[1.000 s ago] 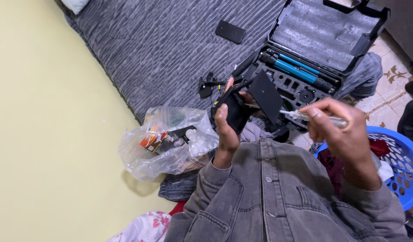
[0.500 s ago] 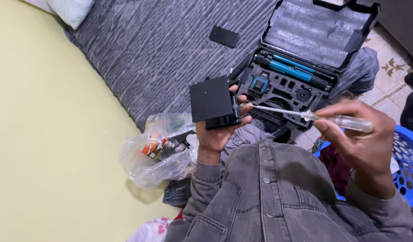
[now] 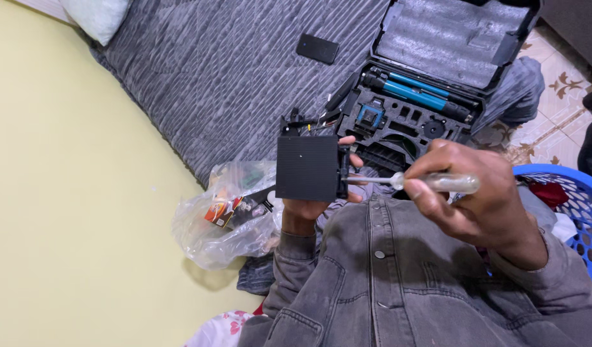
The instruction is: The person uses a screwdriver to tighten or loosen screws on the internal mount and exterior casing of a small black electronic device.
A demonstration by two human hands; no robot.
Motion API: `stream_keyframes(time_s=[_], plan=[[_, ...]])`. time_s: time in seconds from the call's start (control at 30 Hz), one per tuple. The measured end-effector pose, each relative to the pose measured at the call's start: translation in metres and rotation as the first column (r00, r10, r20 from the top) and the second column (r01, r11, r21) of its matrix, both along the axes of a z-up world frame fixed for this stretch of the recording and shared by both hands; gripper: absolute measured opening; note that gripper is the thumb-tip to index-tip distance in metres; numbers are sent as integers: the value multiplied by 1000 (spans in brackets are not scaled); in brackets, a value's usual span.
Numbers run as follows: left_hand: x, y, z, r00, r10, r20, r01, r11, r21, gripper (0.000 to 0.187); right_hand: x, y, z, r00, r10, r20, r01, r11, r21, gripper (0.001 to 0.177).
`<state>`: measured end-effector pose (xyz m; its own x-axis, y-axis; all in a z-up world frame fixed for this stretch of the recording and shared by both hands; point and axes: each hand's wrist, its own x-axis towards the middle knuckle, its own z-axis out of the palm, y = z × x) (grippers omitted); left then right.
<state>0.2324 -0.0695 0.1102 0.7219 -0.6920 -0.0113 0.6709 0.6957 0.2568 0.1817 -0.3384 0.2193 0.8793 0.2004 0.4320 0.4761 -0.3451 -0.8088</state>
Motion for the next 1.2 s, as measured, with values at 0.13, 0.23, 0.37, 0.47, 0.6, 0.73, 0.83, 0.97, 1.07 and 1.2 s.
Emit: stream_keyframes(time_s=[0.13, 0.23, 0.37, 0.47, 0.6, 0.73, 0.83, 0.97, 1.07, 1.2], plan=[[-3, 8, 4, 983, -55, 175, -20, 915, 403, 90, 3, 7, 2, 998, 50, 29, -47, 995, -83, 11], [-2, 1, 7, 994, -96, 48, 96, 995, -7, 95, 9, 15, 1, 990, 123, 66, -117, 989, -85, 10], [-4, -1, 8, 999, -41, 28, 38, 995, 96, 94, 5, 17, 7, 984, 139, 108, -134, 990, -52, 10], [-4, -1, 4, 999, -26, 30, 23, 993, 113, 94, 3, 19, 1, 992, 103, 77, -102, 995, -20, 7], [-4, -1, -2, 999, -13, 38, 9, 994, 107, 92, -6, 12, -5, 999, 37, 29, -37, 999, 1, 7], [-3, -1, -6, 999, -27, 38, 23, 994, 107, 89, -11, 10, -9, 999, 0, 37, 0, 1000, 13, 9], [-2, -5, -10, 999, -45, 18, 43, 997, 70, 86, -13, 11, -7, 999, -11, 42, 11, 1000, 10, 10], [-2, -11, -14, 993, -87, -75, 81, 993, -85, 84, -9, 12, 0, 1000, -10, 14, 10, 1000, -15, 16], [-2, -15, -15, 989, -105, -102, 93, 990, -110, 88, -6, 13, 5, 1000, 0, 0, 0, 1000, -22, 15], [-3, -16, -15, 989, -100, -109, 86, 989, -118, 92, -6, 13, 7, 999, -3, -35, 2, 1000, -25, 14]])
